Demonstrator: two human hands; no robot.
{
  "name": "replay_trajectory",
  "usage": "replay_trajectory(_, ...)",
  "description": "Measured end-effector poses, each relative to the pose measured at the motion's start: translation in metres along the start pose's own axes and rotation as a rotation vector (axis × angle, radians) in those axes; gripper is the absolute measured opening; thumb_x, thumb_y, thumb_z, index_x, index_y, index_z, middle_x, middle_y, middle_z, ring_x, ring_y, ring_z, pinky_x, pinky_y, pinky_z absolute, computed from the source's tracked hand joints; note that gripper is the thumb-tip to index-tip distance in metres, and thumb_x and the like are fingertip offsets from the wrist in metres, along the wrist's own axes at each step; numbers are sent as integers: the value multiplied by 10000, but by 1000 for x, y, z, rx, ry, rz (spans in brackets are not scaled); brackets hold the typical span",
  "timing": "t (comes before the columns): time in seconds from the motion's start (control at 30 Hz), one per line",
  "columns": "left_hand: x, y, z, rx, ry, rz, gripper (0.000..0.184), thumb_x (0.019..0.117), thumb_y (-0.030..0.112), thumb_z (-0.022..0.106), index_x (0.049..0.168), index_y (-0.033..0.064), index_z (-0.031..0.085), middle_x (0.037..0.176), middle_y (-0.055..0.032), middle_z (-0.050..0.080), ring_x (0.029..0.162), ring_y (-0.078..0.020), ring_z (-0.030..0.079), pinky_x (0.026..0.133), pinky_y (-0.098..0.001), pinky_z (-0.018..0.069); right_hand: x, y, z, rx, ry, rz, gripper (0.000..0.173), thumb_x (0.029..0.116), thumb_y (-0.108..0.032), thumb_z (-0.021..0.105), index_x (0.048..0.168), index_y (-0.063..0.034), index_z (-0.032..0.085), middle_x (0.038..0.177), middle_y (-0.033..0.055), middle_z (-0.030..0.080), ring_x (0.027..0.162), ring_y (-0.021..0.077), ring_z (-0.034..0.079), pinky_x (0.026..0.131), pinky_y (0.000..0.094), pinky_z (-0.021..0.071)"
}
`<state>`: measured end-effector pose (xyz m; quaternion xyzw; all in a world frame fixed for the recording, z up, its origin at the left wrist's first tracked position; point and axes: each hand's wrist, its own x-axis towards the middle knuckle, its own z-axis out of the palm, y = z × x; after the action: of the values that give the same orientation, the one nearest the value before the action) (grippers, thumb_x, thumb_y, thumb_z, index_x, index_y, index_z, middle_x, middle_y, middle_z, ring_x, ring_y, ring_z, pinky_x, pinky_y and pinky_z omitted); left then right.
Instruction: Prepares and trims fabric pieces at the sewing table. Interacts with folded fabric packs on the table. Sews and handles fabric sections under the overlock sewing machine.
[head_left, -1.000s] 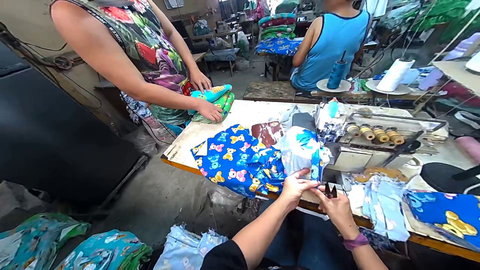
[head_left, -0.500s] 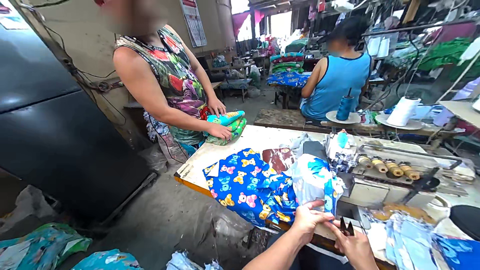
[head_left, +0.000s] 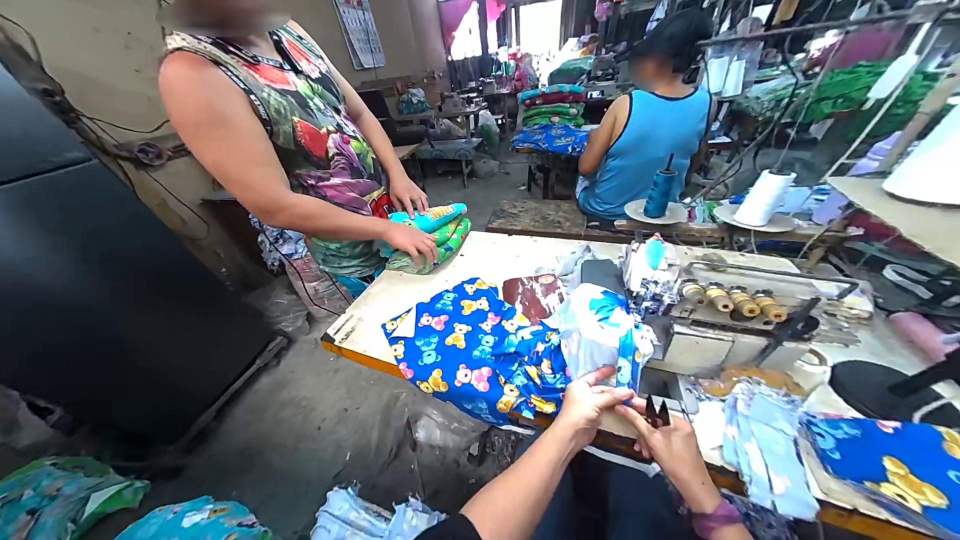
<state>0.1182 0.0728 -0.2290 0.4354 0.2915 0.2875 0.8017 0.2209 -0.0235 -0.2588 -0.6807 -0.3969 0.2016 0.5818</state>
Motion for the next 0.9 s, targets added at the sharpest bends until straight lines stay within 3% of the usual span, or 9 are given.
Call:
replay_trajectory(0.33, 3, -1, -1, 6, -13, 36, 527, 942, -59, 645, 1431, -102, 453, 1011, -128, 734, 865, -117, 708, 876, -306, 570, 3, -1, -4, 37, -59, 15, 171, 926, -95, 698, 974, 69, 693, 580, -26, 609, 425, -13, 522, 437, 179, 474)
replay_trajectory(0.53, 5, -5, 0, 8, -9, 60, 501, 953, -46, 639, 1422, -94, 470, 1017, -124, 729, 842, -106, 697, 851, -296, 570, 4, 5, -4, 32, -44, -18, 221, 949, -159, 670, 994, 55, 695, 574, -37, 604, 419, -15, 520, 426, 176, 471)
replay_trajectory(0.6, 0, -8, 2, 37, -5, 75, 453, 983, -10, 608, 1410, -96, 482, 1071, -139, 709, 864, -95, 673, 856, -288, 554, 3, 6, -6, 40, -42, -23, 246, 952, -170, 674, 1019, 64, 699, 577, -35, 605, 419, -20, 512, 425, 169, 463)
replay_trajectory(0.67, -14, -2, 0, 164, -51, 92, 443, 1006, 11, 585, 1415, -121, 478, 1206, -199, 669, 994, -124, 663, 936, -290, 527, 0, 5, -6, 45, -43, -33, 231, 947, -156, 669, 1010, 63, 703, 580, -37, 610, 421, -27, 515, 425, 162, 465)
replay_trajectory(0.73, -33, 27, -11, 526, -201, 200, 442, 1013, 50, 595, 1401, -146, 513, 1307, -259, 651, 1195, -216, 664, 1081, -339, 489, -1, 3, -7, 44, -37, -56, 230, 953, -137, 658, 1011, 80, 705, 608, -26, 629, 431, -37, 513, 434, 152, 462)
replay_trajectory(0.77, -38, 49, -18, 728, -213, 308, 379, 1010, 70, 605, 1329, -133, 598, 1252, -257, 686, 1169, -252, 687, 1067, -376, 504, -1, 2, -8, 51, -37, -56, 231, 963, -139, 654, 1020, 80, 701, 654, -21, 654, 439, -48, 513, 437, 141, 464)
replay_trajectory(0.83, -39, 103, -36, 901, -62, 445, 289, 1023, 88, 585, 1219, -100, 682, 1139, -221, 730, 1060, -238, 718, 991, -377, 545, 0, 1, -8, 58, -46, -44, 226, 971, -140, 654, 1027, 73, 703, 725, -7, 698, 442, -64, 509, 430, 126, 457)
replay_trajectory(0.9, -23, 157, -64, 924, 185, 431, 316, 1051, 104, 543, 1277, -88, 651, 1224, -226, 701, 1144, -258, 683, 1044, -389, 506, 1, 2, -6, 48, -47, -35, 235, 970, -149, 653, 1029, 73, 705, 730, -2, 705, 435, -71, 501, 419, 123, 444)
